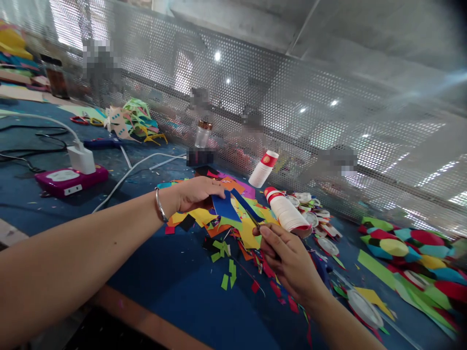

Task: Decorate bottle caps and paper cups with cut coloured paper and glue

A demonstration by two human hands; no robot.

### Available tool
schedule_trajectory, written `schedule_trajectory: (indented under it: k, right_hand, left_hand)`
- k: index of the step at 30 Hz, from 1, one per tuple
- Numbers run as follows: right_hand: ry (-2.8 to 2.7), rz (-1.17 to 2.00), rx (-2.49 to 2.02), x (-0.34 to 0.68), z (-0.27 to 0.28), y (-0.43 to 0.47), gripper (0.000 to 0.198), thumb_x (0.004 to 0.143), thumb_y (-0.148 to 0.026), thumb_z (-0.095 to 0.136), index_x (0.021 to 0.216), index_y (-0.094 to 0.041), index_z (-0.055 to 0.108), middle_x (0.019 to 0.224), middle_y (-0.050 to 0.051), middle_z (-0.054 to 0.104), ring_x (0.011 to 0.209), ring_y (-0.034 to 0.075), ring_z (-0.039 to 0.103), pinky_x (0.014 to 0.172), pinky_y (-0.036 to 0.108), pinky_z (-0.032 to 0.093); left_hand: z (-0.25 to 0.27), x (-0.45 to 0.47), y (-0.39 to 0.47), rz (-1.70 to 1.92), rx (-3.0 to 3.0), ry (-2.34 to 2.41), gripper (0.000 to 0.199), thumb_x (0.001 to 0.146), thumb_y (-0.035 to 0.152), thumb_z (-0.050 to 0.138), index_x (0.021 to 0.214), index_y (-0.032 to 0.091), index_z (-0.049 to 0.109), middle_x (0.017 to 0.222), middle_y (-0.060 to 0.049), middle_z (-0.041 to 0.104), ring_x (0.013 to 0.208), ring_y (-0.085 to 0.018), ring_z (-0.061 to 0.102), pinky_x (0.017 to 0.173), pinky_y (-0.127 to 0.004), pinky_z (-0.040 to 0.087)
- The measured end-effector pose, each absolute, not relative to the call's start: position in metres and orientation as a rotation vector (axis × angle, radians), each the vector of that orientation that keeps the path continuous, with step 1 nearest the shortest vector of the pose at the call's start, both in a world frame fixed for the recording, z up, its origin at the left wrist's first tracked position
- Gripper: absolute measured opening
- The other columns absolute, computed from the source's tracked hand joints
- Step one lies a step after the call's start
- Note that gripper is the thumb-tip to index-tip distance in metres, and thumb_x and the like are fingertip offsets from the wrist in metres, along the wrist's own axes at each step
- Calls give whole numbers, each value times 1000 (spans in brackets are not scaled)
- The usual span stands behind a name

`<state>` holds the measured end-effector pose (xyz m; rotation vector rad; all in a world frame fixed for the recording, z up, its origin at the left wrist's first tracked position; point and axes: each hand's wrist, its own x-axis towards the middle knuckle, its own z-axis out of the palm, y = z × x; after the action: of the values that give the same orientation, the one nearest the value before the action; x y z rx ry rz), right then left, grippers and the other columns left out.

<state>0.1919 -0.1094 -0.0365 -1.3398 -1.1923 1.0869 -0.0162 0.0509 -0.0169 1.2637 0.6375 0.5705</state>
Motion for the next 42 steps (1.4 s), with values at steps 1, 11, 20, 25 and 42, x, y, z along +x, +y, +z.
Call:
schedule_trajectory:
  k: [1, 11, 20, 25, 42]
  right_hand:
    - [-1182, 1075, -1335, 192, -36, -110, 36, 92, -52, 67, 91, -17, 61, 60, -9, 36, 43, 3, 19, 38, 20, 9]
    - [-1137, 905, -1319, 186, -39, -107, 37, 80, -47, 82, 97, -19, 63, 59, -9, 42, 44, 3, 22, 40, 21, 11]
    - [-1239, 828, -1387, 187, -46, -102, 34, 81, -47, 79, 95, -20, 63, 73, -4, 54, 44, 5, 26, 38, 23, 17]
    - [-1240, 832, -1411, 185, -42, -104, 31, 82, -46, 78, 84, -20, 61, 68, -5, 46, 50, 8, 32, 42, 22, 25]
    - [-1332, 1073, -1492, 186, -39, -108, 35, 79, -48, 80, 78, -19, 60, 62, -8, 40, 46, 6, 26, 42, 21, 20]
  left_hand:
    - [-18, -17, 54, 606, 1251, 652, 8, 72, 23, 74, 77, 18, 70, 79, -3, 71, 67, -14, 62, 69, -29, 50]
    - [-19, -16, 51, 633, 1179, 631, 18, 72, 30, 82, 84, 17, 75, 86, -6, 74, 70, -16, 67, 69, -31, 52]
    - [-22, -3, 31, 567, 1085, 518, 14, 73, 25, 82, 79, 15, 73, 82, -5, 74, 73, -16, 66, 71, -29, 50]
    - [-20, -8, 33, 559, 1203, 558, 11, 75, 24, 80, 77, 16, 72, 81, -3, 73, 70, -14, 64, 70, -30, 50]
    - [-27, -65, 121, 771, 2049, 969, 17, 65, 29, 76, 77, 17, 76, 71, -4, 67, 67, -16, 53, 60, -27, 37]
